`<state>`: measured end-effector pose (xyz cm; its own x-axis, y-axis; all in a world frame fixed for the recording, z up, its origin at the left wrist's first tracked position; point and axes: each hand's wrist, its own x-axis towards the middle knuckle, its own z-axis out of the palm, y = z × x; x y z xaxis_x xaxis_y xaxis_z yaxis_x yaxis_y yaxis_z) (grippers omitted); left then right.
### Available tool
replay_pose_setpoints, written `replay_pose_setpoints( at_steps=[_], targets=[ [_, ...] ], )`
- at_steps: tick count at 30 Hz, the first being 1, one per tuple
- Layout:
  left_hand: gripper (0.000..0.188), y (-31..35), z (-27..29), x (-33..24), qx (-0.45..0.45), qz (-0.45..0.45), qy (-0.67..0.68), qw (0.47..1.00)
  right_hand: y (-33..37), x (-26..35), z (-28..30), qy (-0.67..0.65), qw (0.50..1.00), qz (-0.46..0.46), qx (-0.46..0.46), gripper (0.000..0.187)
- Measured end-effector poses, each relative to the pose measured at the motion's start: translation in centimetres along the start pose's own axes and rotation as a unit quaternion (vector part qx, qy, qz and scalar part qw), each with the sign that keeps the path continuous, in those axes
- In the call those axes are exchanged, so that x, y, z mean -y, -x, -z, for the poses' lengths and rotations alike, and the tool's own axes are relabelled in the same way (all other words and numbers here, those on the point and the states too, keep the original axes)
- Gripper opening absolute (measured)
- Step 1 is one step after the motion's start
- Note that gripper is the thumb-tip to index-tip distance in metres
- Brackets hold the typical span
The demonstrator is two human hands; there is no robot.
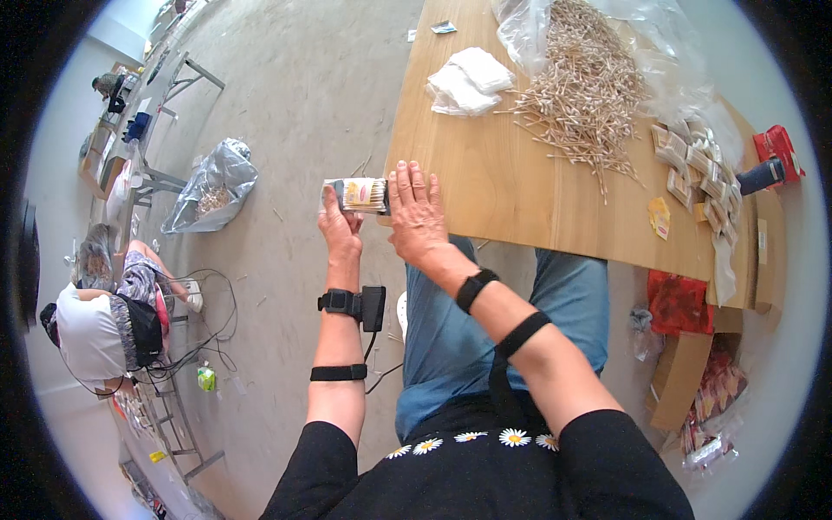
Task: Manually grouping cotton swabs and packing them into small plastic bags at a workstation.
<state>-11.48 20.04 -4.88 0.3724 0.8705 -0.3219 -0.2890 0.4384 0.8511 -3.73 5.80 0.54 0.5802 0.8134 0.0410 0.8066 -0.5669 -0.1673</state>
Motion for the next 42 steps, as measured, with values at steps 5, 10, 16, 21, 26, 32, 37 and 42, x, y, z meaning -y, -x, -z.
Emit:
replay_pose_setpoints(
  at_steps=[5,10,16,21,26,32,37,42],
  targets=[
    [0.025,1.9,4.0,-0.4,-0.069,-0.029,-0.099,0.992,4.2,-10.1,2.2,-0.149,0.979,0.015,-0.139,0.066],
    [0.017,6.3,3.8,-1.4,-0.048,-0.066,-0.194,0.978,7.7,-22.7,6.0,-0.038,0.946,-0.261,-0.191,0.043],
    [0.011,10.8,-4.6,-0.6,0.123,-0.211,-0.318,0.916,8.0,-26.6,3.9,-0.042,0.926,-0.326,-0.185,0.028],
    [0.032,14.9,-11.5,1.4,0.284,-0.319,-0.471,0.772,7.6,-21.4,3.7,-0.073,0.961,-0.225,-0.147,0.019],
    [0.075,15.5,-13.0,5.5,0.353,-0.393,-0.612,0.588,7.8,-20.7,4.1,-0.13,0.977,-0.106,-0.132,0.015],
    [0.088,16.6,-14.9,5.8,0.381,-0.396,-0.631,0.547,6.2,-23.0,5.4,-0.185,0.953,-0.153,-0.185,0.015],
    [0.091,16.9,-15.4,6.8,0.407,-0.393,-0.646,0.512,4.7,-24.2,4.7,-0.138,0.976,-0.114,-0.125,0.013],
    [0.093,17.0,-13.8,6.3,0.391,-0.383,-0.671,0.5,6.4,-26.6,4.8,-0.14,0.973,-0.11,-0.146,0.009]
  ],
)
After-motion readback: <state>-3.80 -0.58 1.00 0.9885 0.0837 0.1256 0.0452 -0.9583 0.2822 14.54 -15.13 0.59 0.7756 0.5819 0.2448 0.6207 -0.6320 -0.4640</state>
